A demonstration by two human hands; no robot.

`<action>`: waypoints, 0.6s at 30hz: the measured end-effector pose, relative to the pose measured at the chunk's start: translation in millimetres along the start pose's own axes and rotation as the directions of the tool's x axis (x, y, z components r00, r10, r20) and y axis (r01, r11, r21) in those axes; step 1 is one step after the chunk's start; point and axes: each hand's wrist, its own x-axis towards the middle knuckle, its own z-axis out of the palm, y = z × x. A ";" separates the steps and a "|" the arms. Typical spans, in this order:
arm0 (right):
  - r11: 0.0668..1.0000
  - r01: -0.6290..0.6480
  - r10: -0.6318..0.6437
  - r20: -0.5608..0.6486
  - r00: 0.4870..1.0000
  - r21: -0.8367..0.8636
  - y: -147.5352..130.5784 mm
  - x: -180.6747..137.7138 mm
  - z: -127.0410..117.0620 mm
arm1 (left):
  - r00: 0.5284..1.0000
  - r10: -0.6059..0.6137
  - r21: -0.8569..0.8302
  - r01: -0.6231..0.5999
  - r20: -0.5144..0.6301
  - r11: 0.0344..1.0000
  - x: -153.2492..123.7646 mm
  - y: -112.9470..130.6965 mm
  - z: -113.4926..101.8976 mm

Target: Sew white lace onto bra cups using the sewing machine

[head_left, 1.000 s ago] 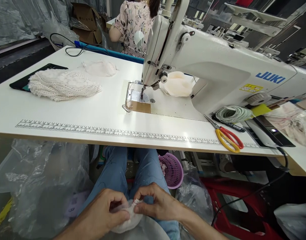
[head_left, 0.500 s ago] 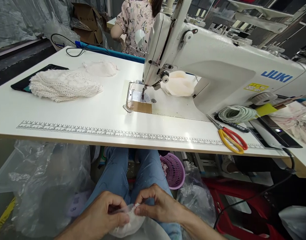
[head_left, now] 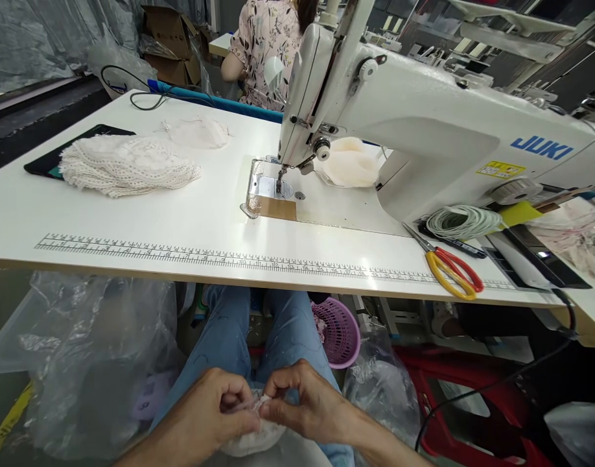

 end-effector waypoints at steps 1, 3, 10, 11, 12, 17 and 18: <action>1.000 -0.004 0.004 0.001 1.000 -0.008 0.2 -0.5 -0.1 | 1.000 -0.006 -0.017 0.006 0.005 1.000 0.2 -1.6 0.5; 1.000 -0.001 0.001 0.016 1.000 0.005 1.3 -1.1 -0.5 | 1.000 -0.019 -0.054 0.020 0.021 0.998 0.2 -4.5 0.5; 0.992 -0.013 0.007 0.045 0.999 0.126 5.2 -1.0 -3.5 | 0.995 -0.036 -0.181 0.052 0.090 0.982 0.3 -3.5 -2.5; 0.990 -0.016 0.009 0.051 0.999 0.139 5.6 -1.1 -3.8 | 0.995 -0.035 -0.195 0.053 0.094 0.979 0.5 -2.8 -2.3; 0.989 -0.019 0.010 0.059 0.998 0.148 5.9 -1.2 -4.1 | 0.995 -0.035 -0.205 0.054 0.093 0.977 0.6 -2.5 -1.9; 0.990 0.004 -0.015 0.074 0.997 0.142 4.8 -1.6 -5.2 | 0.995 -0.029 -0.200 0.047 0.091 0.979 -0.1 -4.0 -0.7; 0.989 0.009 -0.019 0.072 0.997 0.145 4.1 -1.6 -5.3 | 0.996 -0.024 -0.193 0.041 0.088 0.980 -0.5 -4.0 -0.9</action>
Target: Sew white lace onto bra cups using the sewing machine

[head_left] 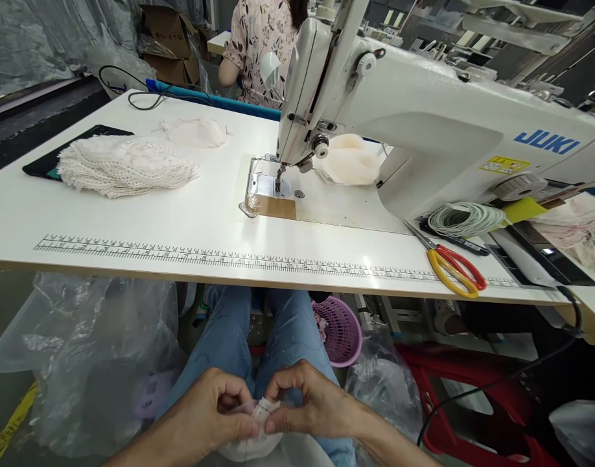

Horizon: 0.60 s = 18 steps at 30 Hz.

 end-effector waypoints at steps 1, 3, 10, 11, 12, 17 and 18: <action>1.000 0.002 -0.002 -0.001 1.000 0.007 -0.6 0.1 0.0 | 1.000 0.004 0.004 -0.004 -0.002 1.000 -0.5 0.3 -0.3; 1.000 0.000 -0.001 0.006 1.000 0.019 -1.3 0.3 0.1 | 1.000 0.011 0.006 -0.011 -0.005 1.000 -1.6 1.7 -0.7; 0.981 0.046 -0.054 -0.042 0.998 -0.187 0.2 -2.9 1.9 | 0.998 0.027 0.125 -0.018 -0.065 0.992 -0.7 -1.8 -0.4; 0.972 0.044 -0.060 -0.060 0.996 -0.232 -0.9 -4.3 2.4 | 0.998 0.035 0.123 -0.027 -0.060 0.992 -0.7 -3.0 -0.3; 0.961 0.043 -0.067 -0.080 0.995 -0.273 -2.6 -5.8 3.0 | 0.998 0.039 0.121 -0.032 -0.055 0.992 -0.9 -3.4 0.0; 0.930 0.088 -0.137 -0.115 0.984 -0.357 -12.1 -11.6 6.1 | 1.000 0.027 0.120 -0.026 -0.012 0.992 -4.0 7.4 3.9; 0.925 0.097 -0.147 -0.109 0.983 -0.368 -12.9 -12.0 6.4 | 1.000 0.026 0.107 -0.026 0.001 0.994 -4.1 10.0 4.8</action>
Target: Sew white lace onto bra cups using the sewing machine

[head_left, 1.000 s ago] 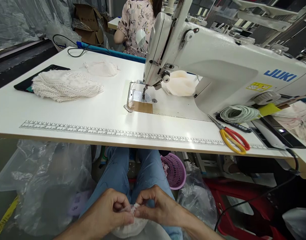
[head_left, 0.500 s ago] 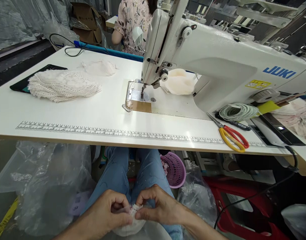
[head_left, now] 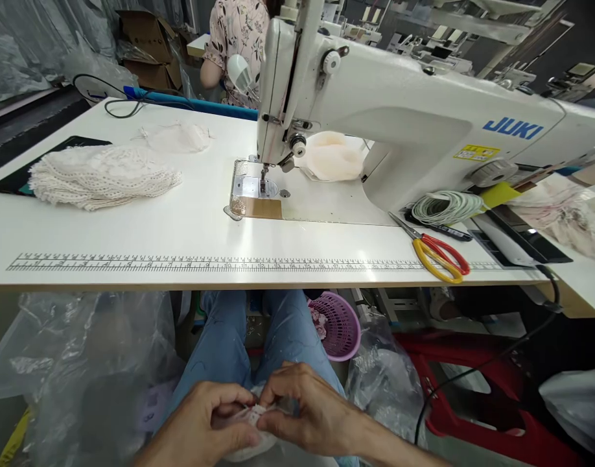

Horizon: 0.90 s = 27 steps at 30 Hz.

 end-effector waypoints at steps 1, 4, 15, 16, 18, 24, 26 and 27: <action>1.000 0.007 -0.007 0.007 1.000 -0.012 -0.4 0.0 -0.2 | 1.000 -0.006 -0.013 0.006 0.012 1.000 0.5 1.7 0.5; 1.000 -0.015 0.016 0.045 0.999 -0.019 1.3 0.3 -1.6 | 0.999 -0.035 -0.042 0.036 0.023 0.998 4.3 -0.7 0.8; 0.975 0.034 -0.065 0.136 0.988 0.217 27.1 -1.9 -4.9 | 0.985 -0.172 -0.166 0.175 0.034 0.970 8.2 -0.7 2.2; 0.974 0.043 -0.073 0.127 0.989 0.225 28.4 -2.3 -5.1 | 0.984 -0.176 -0.146 0.178 0.027 0.973 7.8 0.4 2.3; 0.970 0.061 -0.090 0.115 0.989 0.234 29.6 -3.0 -6.0 | 0.986 -0.166 -0.108 0.166 0.012 0.980 7.6 1.4 3.0; 0.973 0.052 -0.075 0.099 0.992 0.223 28.0 -3.5 -10.0 | 0.992 -0.127 -0.041 0.127 -0.006 0.991 11.1 2.8 7.7; 0.965 0.045 -0.069 0.083 0.994 0.259 30.1 -4.2 -10.1 | 0.990 -0.140 -0.061 0.141 0.006 0.988 11.3 2.8 8.1; 0.956 0.030 -0.056 0.081 0.995 0.291 31.8 -4.8 -9.9 | 0.989 -0.149 -0.083 0.150 0.020 0.985 11.0 2.3 7.7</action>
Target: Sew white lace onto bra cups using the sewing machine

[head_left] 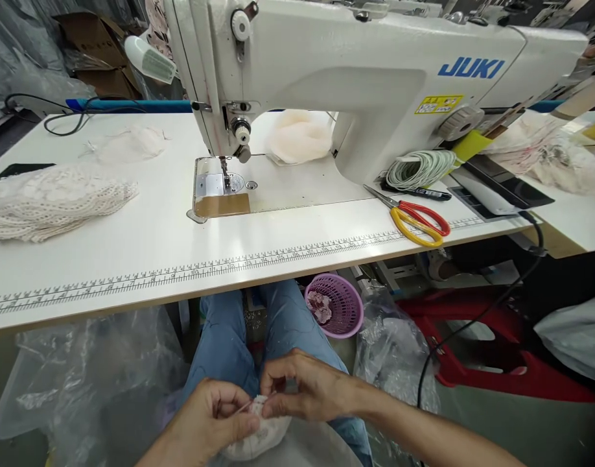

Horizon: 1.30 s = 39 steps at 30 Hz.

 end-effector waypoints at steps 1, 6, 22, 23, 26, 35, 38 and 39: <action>0.999 -0.017 0.017 0.000 1.000 0.041 1.7 -0.8 -0.3 | 1.000 -0.009 -0.026 0.009 0.016 1.000 -0.4 -0.8 -0.7; 0.985 -0.055 0.051 0.028 0.998 0.165 3.6 -1.4 -1.4 | 0.999 -0.011 -0.043 0.012 0.030 0.999 -2.3 -3.9 -3.4; 0.955 -0.139 0.124 0.074 0.990 0.263 2.9 5.2 2.3 | 0.996 0.034 0.102 -0.042 0.080 0.994 -2.3 -17.3 -14.0; 0.959 -0.120 0.108 0.063 0.992 0.256 2.5 5.1 2.3 | 0.998 0.037 0.123 -0.043 0.050 0.991 -2.0 -18.1 -13.8; 0.972 -0.053 0.047 0.031 0.998 0.230 1.2 3.6 2.0 | 0.999 0.040 0.131 -0.042 0.022 0.990 -2.4 -16.4 -12.7; 0.985 -0.024 0.023 0.007 1.000 0.169 2.3 2.0 4.8 | 0.994 0.104 0.084 -0.101 -0.038 0.991 -5.4 -9.7 -12.2; 0.969 -0.054 0.062 -0.026 0.998 0.240 3.8 5.2 7.4 | 0.988 0.139 0.067 -0.134 -0.074 0.989 -6.4 -11.6 -12.1; 0.960 -0.061 0.073 -0.036 0.997 0.272 4.3 6.3 8.1 | 0.985 0.148 0.080 -0.141 -0.090 0.987 -7.0 -11.4 -12.4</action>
